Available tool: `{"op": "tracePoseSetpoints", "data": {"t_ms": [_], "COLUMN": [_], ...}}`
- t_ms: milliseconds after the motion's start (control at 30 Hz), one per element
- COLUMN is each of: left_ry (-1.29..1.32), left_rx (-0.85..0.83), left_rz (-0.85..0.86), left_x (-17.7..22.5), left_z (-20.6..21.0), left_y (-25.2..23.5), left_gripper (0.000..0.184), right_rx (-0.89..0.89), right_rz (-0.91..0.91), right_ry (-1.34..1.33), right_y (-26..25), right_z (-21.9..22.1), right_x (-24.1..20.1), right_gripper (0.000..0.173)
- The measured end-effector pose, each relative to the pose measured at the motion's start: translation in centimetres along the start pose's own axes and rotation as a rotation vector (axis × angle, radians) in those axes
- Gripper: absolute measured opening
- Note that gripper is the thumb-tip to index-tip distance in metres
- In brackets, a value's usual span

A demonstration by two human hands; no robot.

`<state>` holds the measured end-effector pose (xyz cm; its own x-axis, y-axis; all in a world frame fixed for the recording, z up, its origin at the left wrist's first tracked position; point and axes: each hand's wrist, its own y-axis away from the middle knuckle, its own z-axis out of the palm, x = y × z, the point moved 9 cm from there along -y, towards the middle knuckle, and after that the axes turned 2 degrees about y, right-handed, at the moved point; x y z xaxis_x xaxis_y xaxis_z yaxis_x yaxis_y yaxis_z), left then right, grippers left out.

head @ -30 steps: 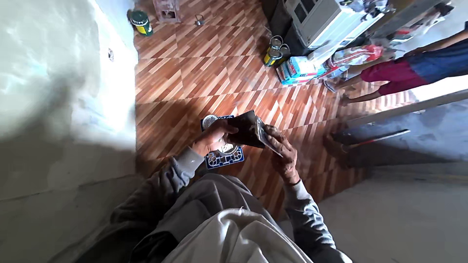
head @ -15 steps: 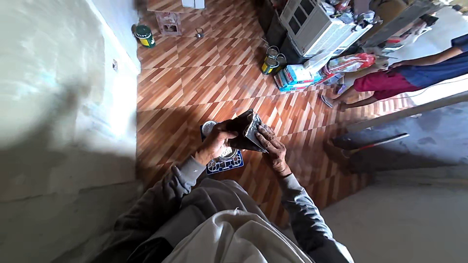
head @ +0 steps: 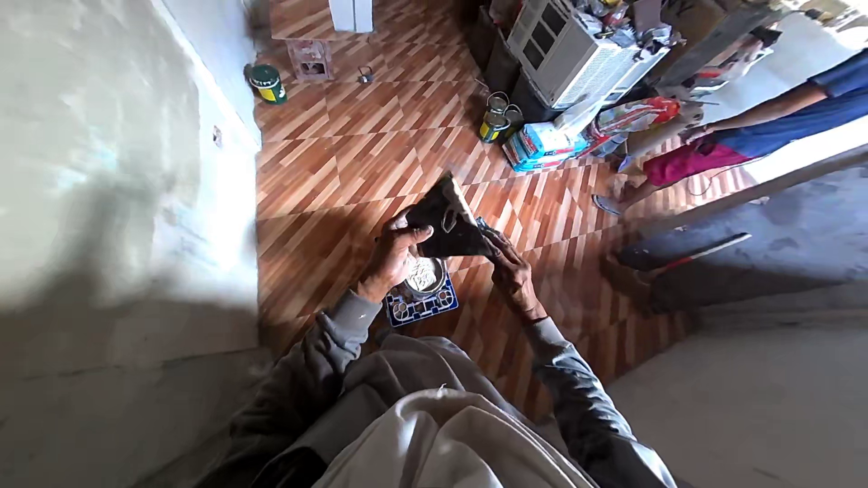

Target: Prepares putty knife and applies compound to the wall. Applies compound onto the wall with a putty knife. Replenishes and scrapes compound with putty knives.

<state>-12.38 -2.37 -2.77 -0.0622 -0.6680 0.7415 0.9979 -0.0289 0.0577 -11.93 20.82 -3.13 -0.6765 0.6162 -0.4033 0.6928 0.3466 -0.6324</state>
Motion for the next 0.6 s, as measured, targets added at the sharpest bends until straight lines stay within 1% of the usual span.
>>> {"op": "tracePoseSetpoints", "data": {"t_ms": [33, 100, 167, 233, 300, 367, 467, 533, 600], "left_ry": [0.019, 0.060, 0.106, 0.131, 0.165, 0.187, 0.137, 0.061, 0.031], "left_rx": [0.022, 0.086, 0.125, 0.163, 0.198, 0.224, 0.310, 0.346, 0.355], "left_rz": [0.037, 0.073, 0.067, 0.021, -0.025, -0.050, -0.041, -0.003, 0.079], "left_x": [1.0, 1.7, 0.8, -0.8, -2.1, -2.6, -1.4, 0.8, 3.5], "left_z": [-0.1, -1.4, -3.3, -4.7, -5.2, -5.2, -5.4, -5.5, -6.0], "left_y": [0.1, 0.4, 1.0, 2.4, 3.8, 4.4, 4.4, 4.4, 4.7], "left_gripper": [0.039, 0.037, 0.038, 0.038, 0.036, 0.034, 0.030, 0.029, 0.030], "right_rx": [0.038, 0.142, 0.262, 0.316, 0.291, 0.224, 0.056, -0.059, -0.127], "right_rz": [0.140, 0.434, 0.590, 0.661, 0.662, 0.623, 0.456, 0.342, 0.309], "right_ry": [-0.039, -0.256, -0.595, -0.842, -0.927, -0.892, -0.614, -0.386, -0.282], "right_y": [0.2, 0.3, -0.4, -1.3, -2.3, -2.6, -1.9, -1.0, -0.6], "right_z": [-0.1, -0.4, -0.3, 0.4, 0.8, 1.0, 1.2, 1.3, 0.9], "right_x": [0.4, 0.8, -0.2, -2.3, -5.0, -7.2, -9.4, -10.3, -10.1], "right_gripper": [0.032, 0.028, 0.030, 0.032, 0.029, 0.025, 0.027, 0.025, 0.024]}}
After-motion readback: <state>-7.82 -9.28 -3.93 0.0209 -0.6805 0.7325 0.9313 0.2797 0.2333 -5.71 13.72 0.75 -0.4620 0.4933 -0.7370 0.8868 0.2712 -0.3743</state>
